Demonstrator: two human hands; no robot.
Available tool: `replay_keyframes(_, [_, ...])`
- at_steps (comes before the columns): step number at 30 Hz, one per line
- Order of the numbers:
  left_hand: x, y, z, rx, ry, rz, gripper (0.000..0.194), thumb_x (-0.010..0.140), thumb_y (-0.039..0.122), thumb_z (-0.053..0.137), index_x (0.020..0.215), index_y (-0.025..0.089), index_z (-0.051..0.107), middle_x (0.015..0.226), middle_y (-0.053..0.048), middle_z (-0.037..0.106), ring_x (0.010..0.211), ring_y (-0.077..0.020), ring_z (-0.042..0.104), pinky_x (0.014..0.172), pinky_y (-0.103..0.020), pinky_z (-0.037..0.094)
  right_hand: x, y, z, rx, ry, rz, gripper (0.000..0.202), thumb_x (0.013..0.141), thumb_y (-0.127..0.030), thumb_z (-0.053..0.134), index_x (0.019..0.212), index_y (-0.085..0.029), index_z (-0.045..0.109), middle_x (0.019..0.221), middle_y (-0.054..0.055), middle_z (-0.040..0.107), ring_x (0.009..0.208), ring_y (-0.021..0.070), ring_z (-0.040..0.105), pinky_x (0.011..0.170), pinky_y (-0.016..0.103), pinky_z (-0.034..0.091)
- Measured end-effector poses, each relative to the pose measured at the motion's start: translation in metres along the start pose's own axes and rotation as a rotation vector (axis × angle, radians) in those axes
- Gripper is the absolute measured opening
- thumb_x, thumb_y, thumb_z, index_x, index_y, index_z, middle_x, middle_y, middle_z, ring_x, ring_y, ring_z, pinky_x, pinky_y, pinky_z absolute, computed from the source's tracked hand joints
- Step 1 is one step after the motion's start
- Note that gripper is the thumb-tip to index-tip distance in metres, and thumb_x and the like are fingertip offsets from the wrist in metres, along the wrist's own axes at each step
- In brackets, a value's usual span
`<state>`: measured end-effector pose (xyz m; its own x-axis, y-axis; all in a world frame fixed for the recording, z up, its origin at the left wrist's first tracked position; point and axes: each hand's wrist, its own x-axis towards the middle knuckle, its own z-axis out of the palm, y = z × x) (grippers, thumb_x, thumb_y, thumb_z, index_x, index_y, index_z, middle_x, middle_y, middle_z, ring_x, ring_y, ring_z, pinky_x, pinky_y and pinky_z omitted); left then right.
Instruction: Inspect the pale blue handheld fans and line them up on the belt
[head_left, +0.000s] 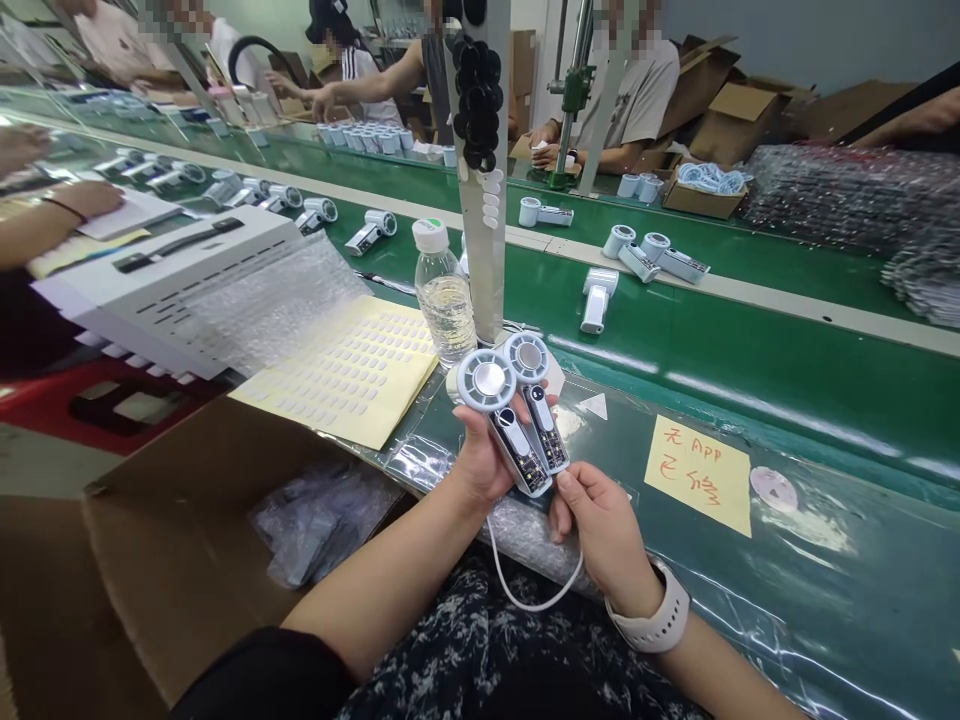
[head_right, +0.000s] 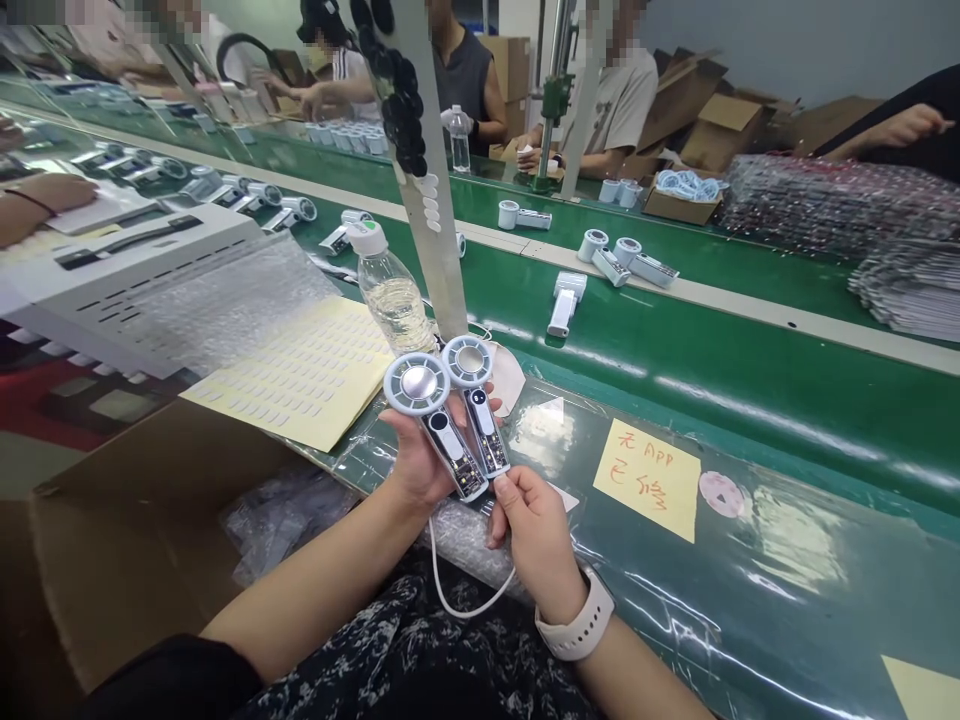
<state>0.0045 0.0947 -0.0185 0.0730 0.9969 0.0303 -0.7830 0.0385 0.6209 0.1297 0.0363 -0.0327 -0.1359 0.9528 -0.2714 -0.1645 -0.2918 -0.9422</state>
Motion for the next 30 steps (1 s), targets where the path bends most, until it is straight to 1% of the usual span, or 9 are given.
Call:
replay_keyframes(4, [0.0, 0.002, -0.003, -0.018, 0.015, -0.011, 0.066, 0.054, 0.082, 0.067, 0.063, 0.017, 0.065, 0.103, -0.009, 0.072, 0.098, -0.0281, 0.07, 0.084, -0.038, 0.057, -0.004, -0.003, -0.001, -0.181, -0.038, -0.119, 0.041, 0.092, -0.057, 0.053, 0.069, -0.023, 0.052, 0.062, 0.0, 0.057, 0.06, 0.0168, 0.053, 0.061, 0.031, 0.044])
replay_keyframes(8, [0.003, 0.007, -0.008, -0.11, 0.069, 0.016, 0.063, 0.061, 0.082, 0.064, 0.066, 0.019, 0.064, 0.1, -0.008, 0.073, 0.093, -0.026, 0.07, 0.083, -0.037, 0.057, -0.003, -0.021, -0.033, -0.531, 0.053, -0.339, 0.036, 0.095, -0.043, 0.046, 0.065, -0.023, 0.051, 0.088, 0.008, 0.061, 0.084, 0.0237, 0.057, 0.078, 0.039, 0.046])
replay_keyframes(12, [0.005, 0.01, -0.008, -0.197, 0.013, -0.057, 0.065, 0.061, 0.083, 0.064, 0.064, 0.018, 0.063, 0.1, -0.009, 0.073, 0.095, -0.027, 0.07, 0.085, -0.038, 0.057, 0.03, -0.05, -0.073, -1.019, 0.289, -0.347, 0.01, 0.084, -0.026, 0.055, 0.079, -0.02, 0.061, 0.109, 0.017, 0.061, 0.108, 0.0351, 0.053, 0.098, 0.053, 0.037])
replay_keyframes(14, [0.004, 0.009, -0.005, -0.211, -0.057, -0.144, 0.065, 0.058, 0.082, 0.066, 0.064, 0.017, 0.062, 0.1, -0.01, 0.072, 0.101, -0.0301, 0.069, 0.087, -0.041, 0.057, 0.059, -0.058, -0.075, -1.102, 0.35, -0.368, 0.016, 0.079, -0.019, 0.055, 0.092, -0.015, 0.065, 0.117, 0.021, 0.058, 0.119, 0.0388, 0.048, 0.104, 0.056, 0.033])
replay_keyframes(18, [-0.002, 0.007, -0.002, -0.188, -0.149, -0.251, 0.068, 0.054, 0.081, 0.07, 0.064, 0.015, 0.061, 0.101, -0.012, 0.072, 0.106, -0.034, 0.068, 0.09, -0.044, 0.057, 0.112, -0.049, -0.044, -1.018, 0.263, -0.412, 0.011, 0.079, -0.02, 0.056, 0.083, -0.016, 0.065, 0.108, 0.02, 0.064, 0.113, 0.0366, 0.052, 0.102, 0.055, 0.036])
replay_keyframes(21, [-0.003, 0.006, -0.004, -0.188, -0.168, -0.262, 0.069, 0.054, 0.082, 0.068, 0.064, 0.014, 0.062, 0.101, -0.013, 0.072, 0.105, -0.0338, 0.069, 0.089, -0.043, 0.057, 0.13, -0.039, -0.027, -0.875, 0.195, -0.463, 0.005, 0.076, -0.019, 0.059, 0.075, -0.02, 0.063, 0.104, 0.015, 0.068, 0.11, 0.0326, 0.055, 0.102, 0.053, 0.038])
replay_keyframes(25, [-0.002, 0.005, -0.006, -0.19, -0.176, -0.275, 0.068, 0.056, 0.081, 0.068, 0.064, 0.014, 0.063, 0.103, -0.012, 0.072, 0.103, -0.0305, 0.07, 0.084, -0.037, 0.059, 0.119, -0.047, -0.042, -0.624, 0.13, -0.51, 0.013, 0.085, -0.031, 0.055, 0.079, -0.021, 0.061, 0.106, 0.011, 0.069, 0.099, 0.0256, 0.062, 0.092, 0.046, 0.048])
replay_keyframes(27, [-0.001, 0.003, -0.006, -0.187, -0.188, -0.299, 0.067, 0.056, 0.081, 0.068, 0.064, 0.014, 0.063, 0.102, -0.011, 0.072, 0.1, -0.028, 0.07, 0.081, -0.033, 0.059, 0.105, -0.058, -0.052, -0.532, 0.104, -0.53, 0.018, 0.088, -0.037, 0.055, 0.081, -0.021, 0.06, 0.115, 0.01, 0.066, 0.102, 0.0247, 0.063, 0.09, 0.044, 0.05])
replay_keyframes(30, [-0.002, 0.0, -0.007, -0.174, -0.225, -0.354, 0.069, 0.056, 0.083, 0.066, 0.064, 0.015, 0.063, 0.1, -0.011, 0.073, 0.095, -0.0251, 0.071, 0.078, -0.031, 0.059, 0.083, -0.071, -0.052, -0.347, -0.036, -0.51, 0.017, 0.085, -0.037, 0.066, 0.078, -0.023, 0.062, 0.133, 0.007, 0.056, 0.113, 0.0254, 0.06, 0.088, 0.041, 0.052])
